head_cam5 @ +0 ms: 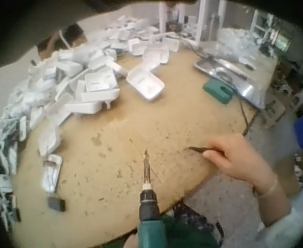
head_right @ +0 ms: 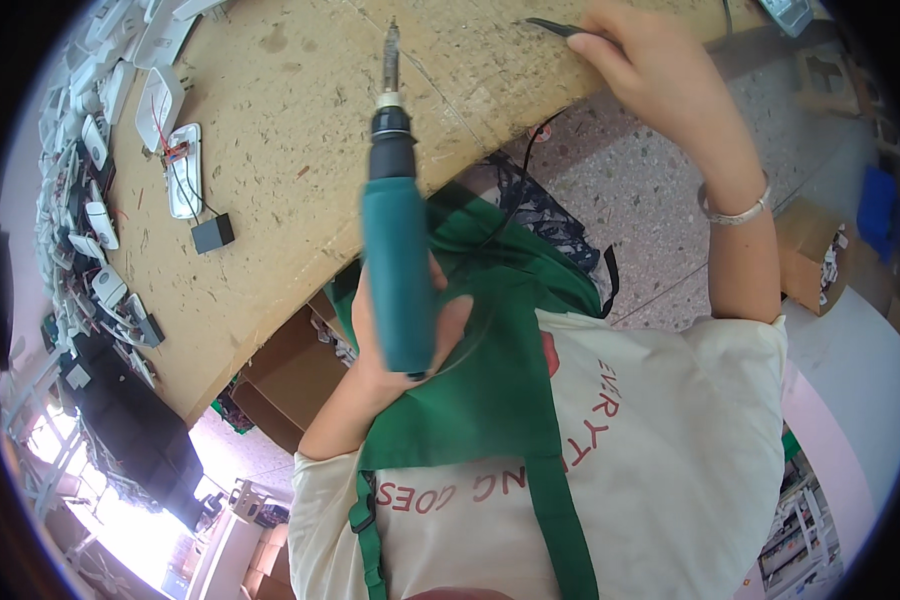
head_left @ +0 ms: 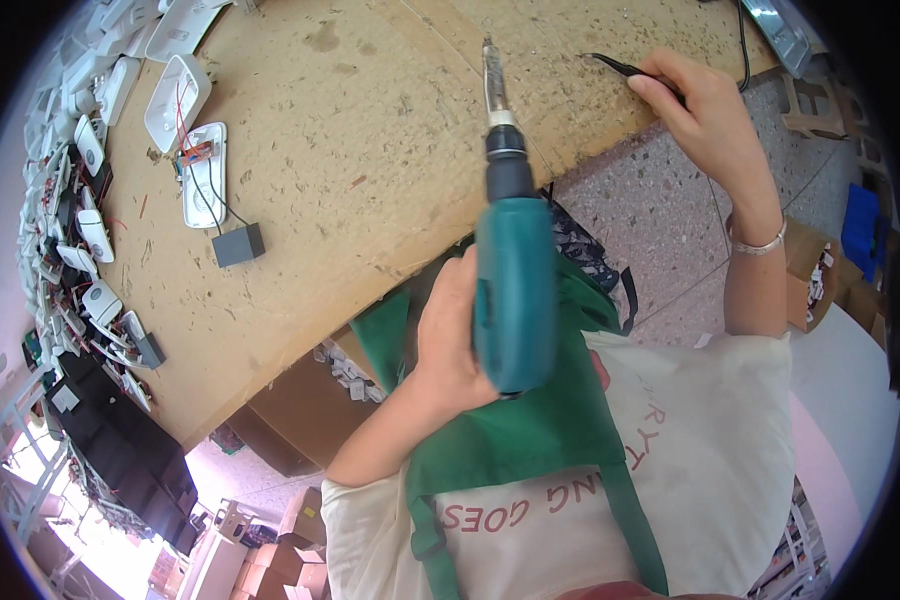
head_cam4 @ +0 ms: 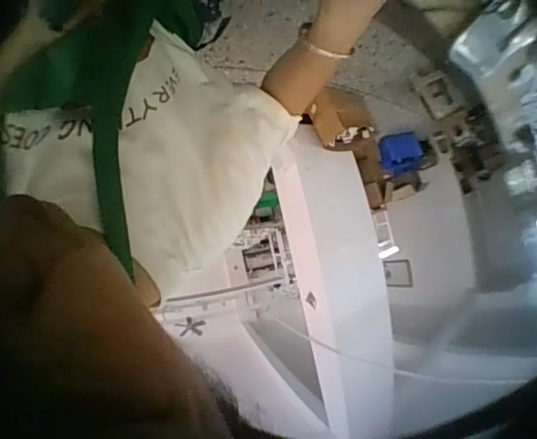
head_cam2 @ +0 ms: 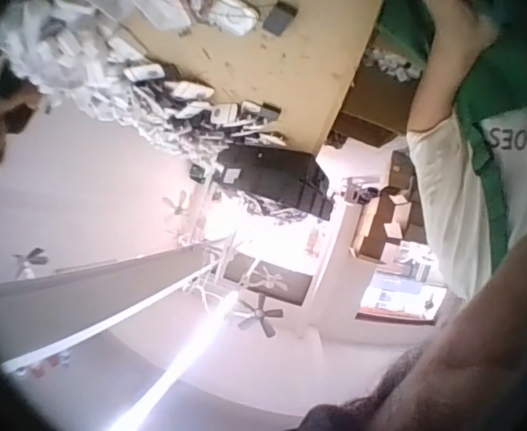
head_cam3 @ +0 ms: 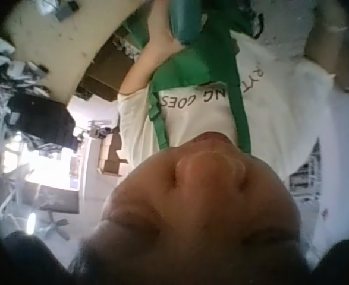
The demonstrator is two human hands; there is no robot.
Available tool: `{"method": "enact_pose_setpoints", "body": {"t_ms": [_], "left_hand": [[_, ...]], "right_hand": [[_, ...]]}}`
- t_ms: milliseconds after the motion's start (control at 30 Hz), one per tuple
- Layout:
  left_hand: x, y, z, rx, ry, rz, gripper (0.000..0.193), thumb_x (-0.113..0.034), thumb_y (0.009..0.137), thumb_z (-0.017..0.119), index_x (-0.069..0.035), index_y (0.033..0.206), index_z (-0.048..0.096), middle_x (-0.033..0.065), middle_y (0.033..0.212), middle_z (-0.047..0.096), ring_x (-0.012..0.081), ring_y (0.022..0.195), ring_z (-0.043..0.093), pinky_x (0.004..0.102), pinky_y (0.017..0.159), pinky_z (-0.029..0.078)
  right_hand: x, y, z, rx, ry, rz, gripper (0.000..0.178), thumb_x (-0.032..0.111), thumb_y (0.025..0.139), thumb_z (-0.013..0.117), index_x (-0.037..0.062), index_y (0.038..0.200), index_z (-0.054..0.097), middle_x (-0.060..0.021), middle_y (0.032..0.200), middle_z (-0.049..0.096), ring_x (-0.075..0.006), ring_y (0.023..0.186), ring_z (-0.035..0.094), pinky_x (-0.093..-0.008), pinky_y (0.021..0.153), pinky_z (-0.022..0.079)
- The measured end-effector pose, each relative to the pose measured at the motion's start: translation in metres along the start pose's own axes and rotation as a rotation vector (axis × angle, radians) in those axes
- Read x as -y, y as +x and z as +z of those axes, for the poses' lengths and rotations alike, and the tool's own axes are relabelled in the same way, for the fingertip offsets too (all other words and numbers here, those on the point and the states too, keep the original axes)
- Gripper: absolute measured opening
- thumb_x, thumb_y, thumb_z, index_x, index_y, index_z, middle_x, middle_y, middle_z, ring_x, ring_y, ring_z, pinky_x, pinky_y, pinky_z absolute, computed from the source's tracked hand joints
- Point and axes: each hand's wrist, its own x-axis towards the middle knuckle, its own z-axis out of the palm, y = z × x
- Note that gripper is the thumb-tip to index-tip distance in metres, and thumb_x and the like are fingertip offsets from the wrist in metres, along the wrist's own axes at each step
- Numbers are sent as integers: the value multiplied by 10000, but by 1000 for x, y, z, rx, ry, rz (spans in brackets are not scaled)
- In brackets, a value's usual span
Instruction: Soldering wires and assembling internal components within a white plastic enclosure.
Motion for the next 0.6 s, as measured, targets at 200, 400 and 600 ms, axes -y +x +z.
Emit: {"method": "enact_pose_setpoints", "body": {"t_ms": [200,400,600], "left_hand": [[-20,10,-6,39,502,134,776,-77,572,747,6,1293,474,145,928,571,292,761,581,364,633,471],[-16,15,-5,88,740,13,833,-38,493,719,-35,1295,495,109,914,546,272,769,569,350,663,457],[-5,15,-2,106,842,86,646,-85,637,643,-11,1264,510,84,818,472,226,690,519,321,622,419]], "right_hand": [[-10,-3,-21,-133,218,-37,159,88,890,630,-42,980,615,-41,812,623,-84,745,571,-207,670,448],[14,0,-9,-152,35,-350,141,46,846,665,-30,958,626,-80,791,624,-128,682,587,-223,614,448],[22,11,17,-155,13,-434,140,14,797,686,-25,916,625,-108,762,600,-206,623,579,-266,551,440]]}}
